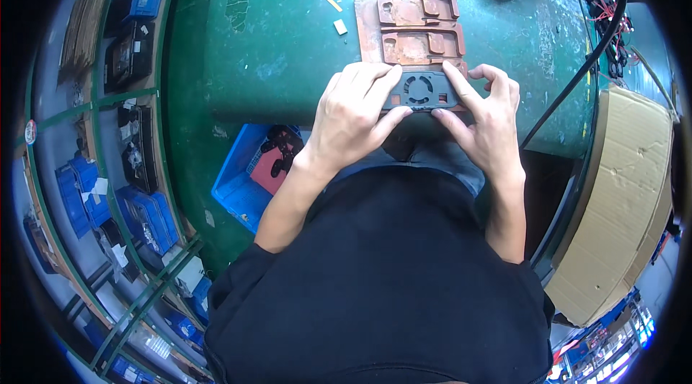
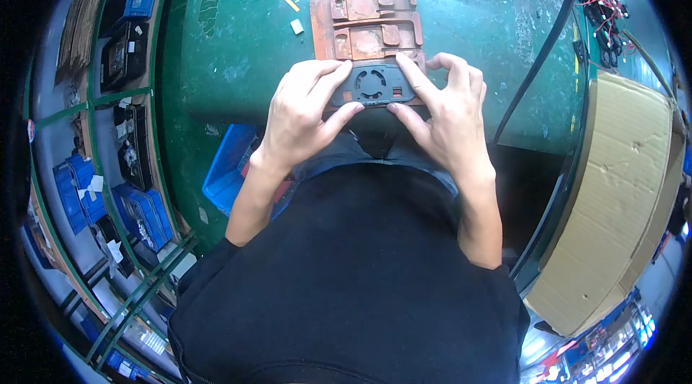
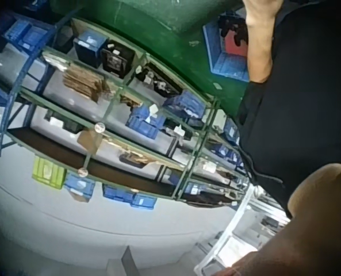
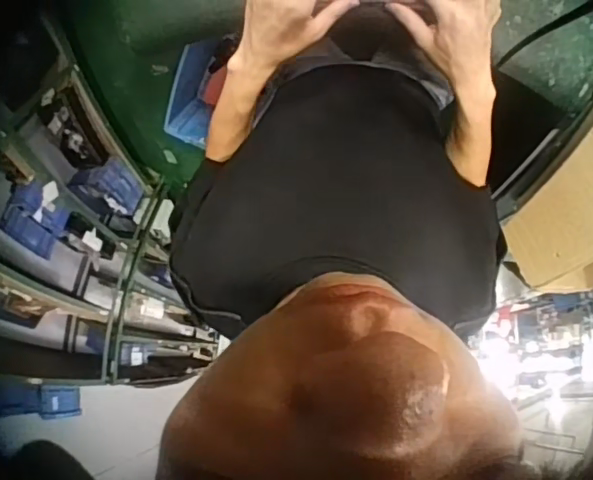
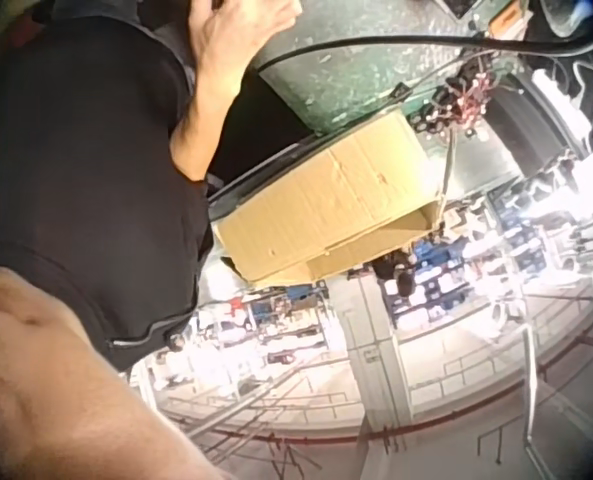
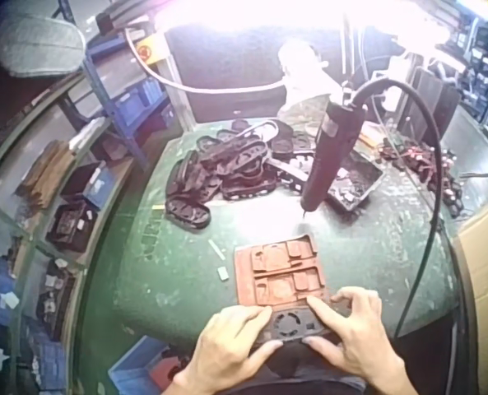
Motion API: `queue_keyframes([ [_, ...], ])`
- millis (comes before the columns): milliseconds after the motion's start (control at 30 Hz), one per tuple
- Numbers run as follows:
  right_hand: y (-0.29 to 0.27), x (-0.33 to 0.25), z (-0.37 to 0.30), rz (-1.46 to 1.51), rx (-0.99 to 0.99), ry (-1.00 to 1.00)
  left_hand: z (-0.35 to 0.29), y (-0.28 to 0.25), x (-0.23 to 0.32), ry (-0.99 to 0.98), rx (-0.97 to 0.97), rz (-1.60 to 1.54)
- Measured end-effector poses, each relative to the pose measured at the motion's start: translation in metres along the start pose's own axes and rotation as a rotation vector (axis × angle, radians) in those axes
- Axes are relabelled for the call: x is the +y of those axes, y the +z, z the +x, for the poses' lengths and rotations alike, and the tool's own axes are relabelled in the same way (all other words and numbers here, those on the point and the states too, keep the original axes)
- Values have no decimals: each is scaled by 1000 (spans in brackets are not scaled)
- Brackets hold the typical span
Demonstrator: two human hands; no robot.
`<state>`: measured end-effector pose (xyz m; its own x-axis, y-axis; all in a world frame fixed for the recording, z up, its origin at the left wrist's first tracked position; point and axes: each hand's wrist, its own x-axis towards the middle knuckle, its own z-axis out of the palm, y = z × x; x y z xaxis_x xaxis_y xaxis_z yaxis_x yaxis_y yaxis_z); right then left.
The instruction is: Assembling electronic components, including a fan and circuit board, into a plastic housing and securing them with an electric screwdriver.
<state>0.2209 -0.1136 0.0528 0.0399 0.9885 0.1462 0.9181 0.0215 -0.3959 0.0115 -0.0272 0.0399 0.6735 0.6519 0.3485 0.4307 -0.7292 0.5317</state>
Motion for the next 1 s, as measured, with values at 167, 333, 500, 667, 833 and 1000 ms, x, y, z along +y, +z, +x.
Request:
queue_keyframes([
  [167,8,-4,-6,-41,62,29,1,3,1,-4,2,13],
  [333,-11,-12,-15,182,383,-129,1,1,0,-3,12,-2],
  [500,-42,-35,22,1049,416,247,-3,-1,-4,1,124,-17],
  [667,-24,-1,160,740,768,90,-4,-8,-2,-111,183,-79],
  [833,-15,18,195,1058,844,78,3,-15,3,-95,283,-142],
  [1000,-78,24,132,1317,989,-268,61,-13,-13,-134,222,-297],
])
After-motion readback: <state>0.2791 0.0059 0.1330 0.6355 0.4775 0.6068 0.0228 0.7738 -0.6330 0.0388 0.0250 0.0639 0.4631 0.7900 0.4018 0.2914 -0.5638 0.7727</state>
